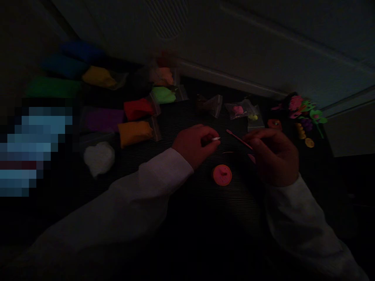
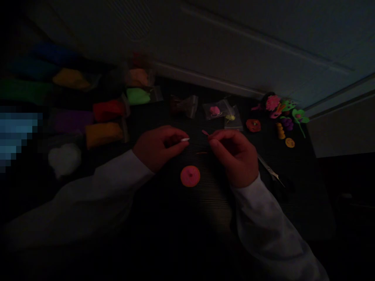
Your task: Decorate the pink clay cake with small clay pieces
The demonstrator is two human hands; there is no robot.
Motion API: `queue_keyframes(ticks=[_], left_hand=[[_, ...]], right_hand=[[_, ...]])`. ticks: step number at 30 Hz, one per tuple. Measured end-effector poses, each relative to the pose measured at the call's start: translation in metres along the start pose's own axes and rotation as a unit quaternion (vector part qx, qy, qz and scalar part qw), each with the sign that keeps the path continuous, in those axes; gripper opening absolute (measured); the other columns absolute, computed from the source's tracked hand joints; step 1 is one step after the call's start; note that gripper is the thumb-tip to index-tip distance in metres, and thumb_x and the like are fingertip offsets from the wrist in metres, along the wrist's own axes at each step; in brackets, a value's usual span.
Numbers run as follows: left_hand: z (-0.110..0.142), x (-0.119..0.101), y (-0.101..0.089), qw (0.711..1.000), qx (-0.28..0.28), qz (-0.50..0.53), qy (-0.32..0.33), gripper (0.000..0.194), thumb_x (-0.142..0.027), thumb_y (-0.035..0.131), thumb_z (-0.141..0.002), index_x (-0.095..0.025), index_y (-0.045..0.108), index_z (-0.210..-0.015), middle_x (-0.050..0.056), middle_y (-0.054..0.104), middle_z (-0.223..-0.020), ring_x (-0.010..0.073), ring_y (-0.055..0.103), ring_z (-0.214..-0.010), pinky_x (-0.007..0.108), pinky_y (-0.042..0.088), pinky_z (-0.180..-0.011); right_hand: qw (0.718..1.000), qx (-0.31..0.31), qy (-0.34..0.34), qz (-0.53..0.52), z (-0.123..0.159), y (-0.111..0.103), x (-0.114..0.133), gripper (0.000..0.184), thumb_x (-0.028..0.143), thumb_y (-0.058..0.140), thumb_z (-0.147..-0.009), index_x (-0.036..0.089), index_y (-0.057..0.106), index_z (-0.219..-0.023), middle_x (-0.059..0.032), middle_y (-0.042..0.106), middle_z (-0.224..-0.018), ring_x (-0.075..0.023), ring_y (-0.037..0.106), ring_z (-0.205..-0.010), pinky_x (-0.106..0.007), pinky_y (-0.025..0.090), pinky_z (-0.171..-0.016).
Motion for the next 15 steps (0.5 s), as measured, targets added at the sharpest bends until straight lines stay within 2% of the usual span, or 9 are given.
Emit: queue_keyframes(ticks=[2,5,10,15], left_hand=[[0.001,-0.006,0.002,0.995,-0.006,-0.086,0.049,0.019,-0.025,0.056,-0.074,-0.014,0.064,-0.088,0.002,0.062,-0.082,0.0132,0.054,-0.076,0.026,0.041,-0.072],[0.002,-0.009,0.009,0.982,0.006,-0.161,0.095,0.020,-0.026,0.053,-0.077,-0.015,0.063,-0.089,0.004,0.063,-0.084,0.0165,0.053,-0.081,0.030,0.041,-0.075],[0.003,-0.011,0.013,0.973,0.015,-0.199,0.118,0.022,-0.027,0.049,-0.080,-0.014,0.063,-0.091,0.005,0.063,-0.087,0.0182,0.052,-0.082,0.032,0.040,-0.077],[0.003,-0.011,0.012,0.968,0.009,-0.215,0.127,0.022,-0.027,0.049,-0.080,-0.013,0.062,-0.091,0.006,0.063,-0.089,0.0187,0.052,-0.083,0.033,0.040,-0.079]], right_hand=[[1.000,-0.001,0.019,0.012,0.000,0.001,-0.004,0.005,0.027,0.062,-0.075,0.025,0.058,-0.073,0.0005,0.064,-0.076,-0.0150,0.062,-0.071,-0.032,0.051,-0.064],[0.999,-0.009,0.045,0.013,0.000,-0.001,-0.010,0.010,0.031,0.060,-0.076,0.023,0.056,-0.073,0.0020,0.063,-0.070,-0.0124,0.060,-0.064,-0.028,0.049,-0.058],[0.998,-0.014,0.053,-0.007,0.001,-0.003,-0.015,0.013,0.033,0.055,-0.080,0.023,0.060,-0.074,0.0025,0.063,-0.066,-0.0115,0.059,-0.061,-0.028,0.048,-0.057],[0.994,0.007,0.087,-0.060,0.000,0.000,-0.021,0.013,0.031,0.059,-0.078,0.028,0.064,-0.089,0.0024,0.067,-0.072,-0.0133,0.064,-0.067,-0.030,0.051,-0.059]])
Point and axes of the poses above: each hand's wrist, its own z-axis away from the middle knuckle, its own y-axis out of the palm, x = y × z, the point moved 9 cm from there along -z, towards the middle knuckle
